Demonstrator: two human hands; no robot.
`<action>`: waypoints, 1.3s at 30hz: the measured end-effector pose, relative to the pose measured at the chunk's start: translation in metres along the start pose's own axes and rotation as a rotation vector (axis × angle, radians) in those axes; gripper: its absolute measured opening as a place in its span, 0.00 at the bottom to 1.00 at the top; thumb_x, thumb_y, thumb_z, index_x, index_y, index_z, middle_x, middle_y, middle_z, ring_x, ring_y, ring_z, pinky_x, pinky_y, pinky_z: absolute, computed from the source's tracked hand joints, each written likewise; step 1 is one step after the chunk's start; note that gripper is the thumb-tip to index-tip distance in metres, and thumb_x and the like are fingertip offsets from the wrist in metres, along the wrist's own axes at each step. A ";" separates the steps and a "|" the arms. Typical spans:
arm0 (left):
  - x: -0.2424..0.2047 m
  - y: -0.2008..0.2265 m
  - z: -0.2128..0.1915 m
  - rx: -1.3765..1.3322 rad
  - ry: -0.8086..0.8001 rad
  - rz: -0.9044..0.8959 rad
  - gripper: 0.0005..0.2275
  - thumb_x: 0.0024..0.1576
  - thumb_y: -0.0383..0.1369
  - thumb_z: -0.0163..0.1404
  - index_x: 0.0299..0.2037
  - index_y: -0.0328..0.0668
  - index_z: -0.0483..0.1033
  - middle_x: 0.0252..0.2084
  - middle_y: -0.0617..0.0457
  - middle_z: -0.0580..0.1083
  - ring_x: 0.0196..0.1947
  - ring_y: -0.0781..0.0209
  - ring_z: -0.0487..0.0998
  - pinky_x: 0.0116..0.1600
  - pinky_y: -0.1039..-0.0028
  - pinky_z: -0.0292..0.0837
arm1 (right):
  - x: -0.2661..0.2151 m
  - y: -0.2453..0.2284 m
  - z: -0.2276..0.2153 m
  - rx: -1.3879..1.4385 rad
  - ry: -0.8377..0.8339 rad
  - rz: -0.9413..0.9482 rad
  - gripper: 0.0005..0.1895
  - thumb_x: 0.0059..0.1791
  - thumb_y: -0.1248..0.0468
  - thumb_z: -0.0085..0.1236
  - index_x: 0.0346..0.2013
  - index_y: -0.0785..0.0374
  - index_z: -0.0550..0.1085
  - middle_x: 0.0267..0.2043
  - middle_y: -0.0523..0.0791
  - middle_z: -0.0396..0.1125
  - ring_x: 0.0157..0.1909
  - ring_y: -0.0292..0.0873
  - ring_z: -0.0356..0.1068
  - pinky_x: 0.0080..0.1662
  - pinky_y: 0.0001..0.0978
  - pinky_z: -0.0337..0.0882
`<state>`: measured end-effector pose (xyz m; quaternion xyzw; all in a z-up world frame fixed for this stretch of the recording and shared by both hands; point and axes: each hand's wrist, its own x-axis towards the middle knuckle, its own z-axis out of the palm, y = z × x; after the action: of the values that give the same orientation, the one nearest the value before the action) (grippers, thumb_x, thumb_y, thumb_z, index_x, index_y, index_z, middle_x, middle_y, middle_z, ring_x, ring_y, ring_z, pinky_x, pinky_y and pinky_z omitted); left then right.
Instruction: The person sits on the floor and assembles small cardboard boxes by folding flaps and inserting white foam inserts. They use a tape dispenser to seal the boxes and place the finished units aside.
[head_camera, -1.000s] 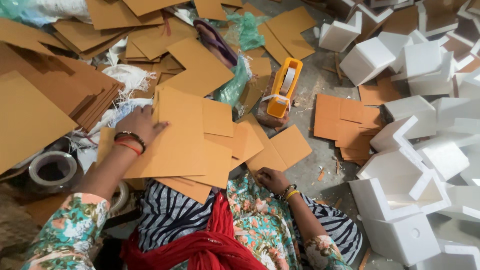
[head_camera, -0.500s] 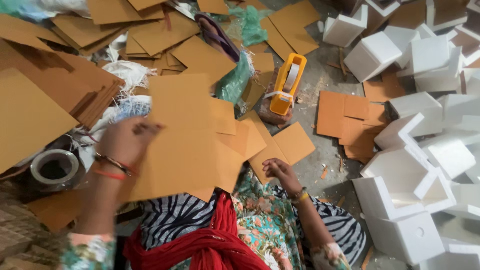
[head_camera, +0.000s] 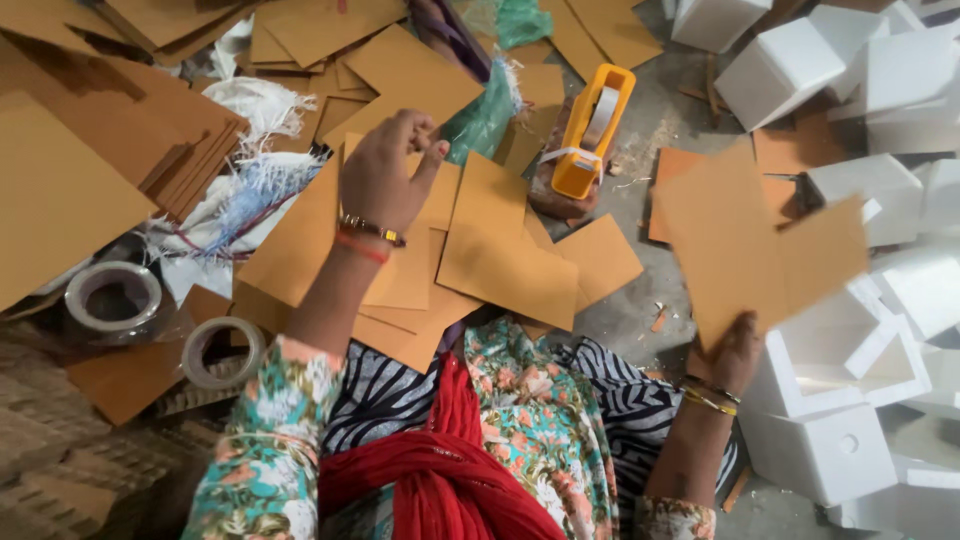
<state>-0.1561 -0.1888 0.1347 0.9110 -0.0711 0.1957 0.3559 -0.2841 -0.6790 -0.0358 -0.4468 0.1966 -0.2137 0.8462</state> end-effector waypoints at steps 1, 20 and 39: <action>0.010 -0.009 0.014 0.080 -0.111 -0.052 0.14 0.60 0.45 0.57 0.48 0.47 0.77 0.42 0.50 0.79 0.44 0.48 0.80 0.48 0.55 0.74 | 0.000 -0.005 0.000 0.006 -0.027 -0.061 0.19 0.59 0.57 0.46 0.64 0.55 0.64 0.62 0.45 0.66 0.62 0.47 0.69 0.56 0.49 0.75; 0.013 -0.132 0.236 -0.443 -0.300 -0.586 0.33 0.50 0.34 0.64 0.65 0.35 0.63 0.54 0.40 0.77 0.50 0.52 0.78 0.53 0.63 0.75 | -0.023 0.085 0.049 -0.008 -0.149 0.182 0.14 0.58 0.60 0.49 0.58 0.59 0.65 0.52 0.41 0.68 0.52 0.38 0.71 0.52 0.38 0.75; -0.088 -0.040 0.131 -1.648 0.313 -0.631 0.26 0.62 0.45 0.53 0.65 0.34 0.66 0.59 0.47 0.72 0.55 0.54 0.76 0.53 0.66 0.75 | -0.005 0.079 0.014 0.283 0.030 0.239 0.16 0.55 0.48 0.56 0.53 0.50 0.73 0.51 0.34 0.72 0.51 0.35 0.70 0.48 0.32 0.70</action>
<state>-0.1852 -0.2483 -0.0137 0.3065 0.1142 0.0976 0.9399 -0.2663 -0.6267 -0.0939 -0.2936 0.2288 -0.1440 0.9169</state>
